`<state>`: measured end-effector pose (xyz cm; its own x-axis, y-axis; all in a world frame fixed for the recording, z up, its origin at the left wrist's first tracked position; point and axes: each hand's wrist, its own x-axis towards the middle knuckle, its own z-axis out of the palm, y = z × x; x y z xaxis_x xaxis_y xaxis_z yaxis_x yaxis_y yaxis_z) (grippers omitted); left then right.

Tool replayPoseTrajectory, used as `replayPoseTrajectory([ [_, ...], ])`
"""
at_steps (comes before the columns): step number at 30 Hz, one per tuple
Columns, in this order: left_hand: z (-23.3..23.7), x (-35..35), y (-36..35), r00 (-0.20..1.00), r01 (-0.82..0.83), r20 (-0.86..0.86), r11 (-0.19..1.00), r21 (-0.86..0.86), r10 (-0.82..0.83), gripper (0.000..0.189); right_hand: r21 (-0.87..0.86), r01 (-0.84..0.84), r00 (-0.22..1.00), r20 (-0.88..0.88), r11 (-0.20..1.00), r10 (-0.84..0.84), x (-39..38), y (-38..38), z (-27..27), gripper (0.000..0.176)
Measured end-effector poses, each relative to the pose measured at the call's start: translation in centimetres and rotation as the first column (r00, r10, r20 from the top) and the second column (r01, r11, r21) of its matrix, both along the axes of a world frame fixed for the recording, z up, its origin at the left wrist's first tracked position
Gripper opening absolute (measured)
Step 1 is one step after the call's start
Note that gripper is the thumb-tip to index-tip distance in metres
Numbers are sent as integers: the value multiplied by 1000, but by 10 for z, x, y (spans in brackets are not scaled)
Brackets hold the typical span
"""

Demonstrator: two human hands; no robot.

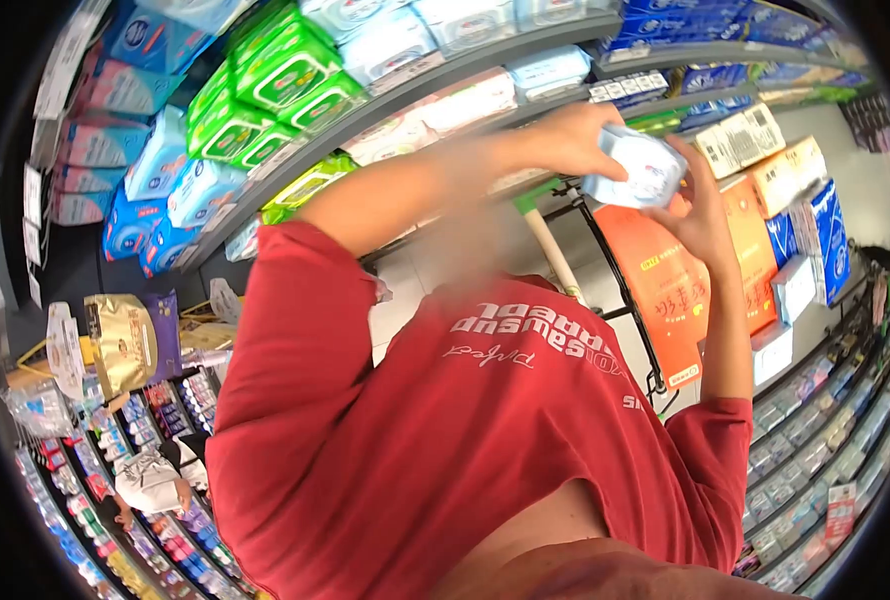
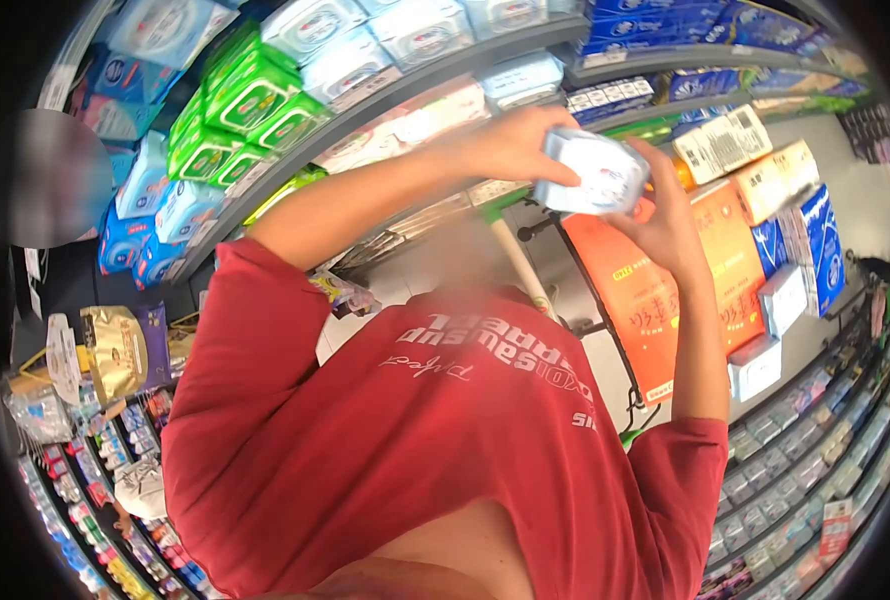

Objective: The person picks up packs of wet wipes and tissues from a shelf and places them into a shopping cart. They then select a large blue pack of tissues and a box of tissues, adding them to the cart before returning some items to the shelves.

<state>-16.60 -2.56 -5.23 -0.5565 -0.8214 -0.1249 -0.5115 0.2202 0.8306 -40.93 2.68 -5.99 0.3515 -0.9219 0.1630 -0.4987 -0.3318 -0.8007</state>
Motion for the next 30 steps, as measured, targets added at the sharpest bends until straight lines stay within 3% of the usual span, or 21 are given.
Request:
replayPoseTrajectory([
  [3,24,62,4,999,-45,11,937,-345,52,55,56,-139,955,273,989,119,48,-49,2,80],
  [6,53,113,8,986,-129,20,825,-551,167,56,-78,-203,971,112,976,211,103,-78,39,64],
  [8,83,141,10,960,-172,88,807,-565,266,56,-332,-234,961,62,914,269,138,-105,47,60],
  [9,93,154,12,923,-205,155,788,-580,353,57,-138,-199,980,-3,970,201,157,-104,69,57],
  [10,96,168,10,907,-202,121,668,-716,404,54,-400,-209,974,0,892,229,173,-118,68,52],
  [12,115,191,5,901,-154,129,582,-799,415,50,-307,-278,955,15,910,297,202,-122,104,58],
  [13,121,197,3,897,-163,125,579,-799,425,50,-307,-289,952,11,907,307,214,-130,104,58],
  [15,127,209,2,803,-219,181,563,-797,568,47,-526,-306,935,-8,794,356,239,-154,99,60],
  [21,121,230,-2,621,-147,334,524,-839,709,46,-539,-345,933,-105,769,345,280,-176,86,61],
  [30,111,238,-3,612,-78,339,481,-873,714,44,-489,-398,909,-101,776,404,285,-178,83,63],
])
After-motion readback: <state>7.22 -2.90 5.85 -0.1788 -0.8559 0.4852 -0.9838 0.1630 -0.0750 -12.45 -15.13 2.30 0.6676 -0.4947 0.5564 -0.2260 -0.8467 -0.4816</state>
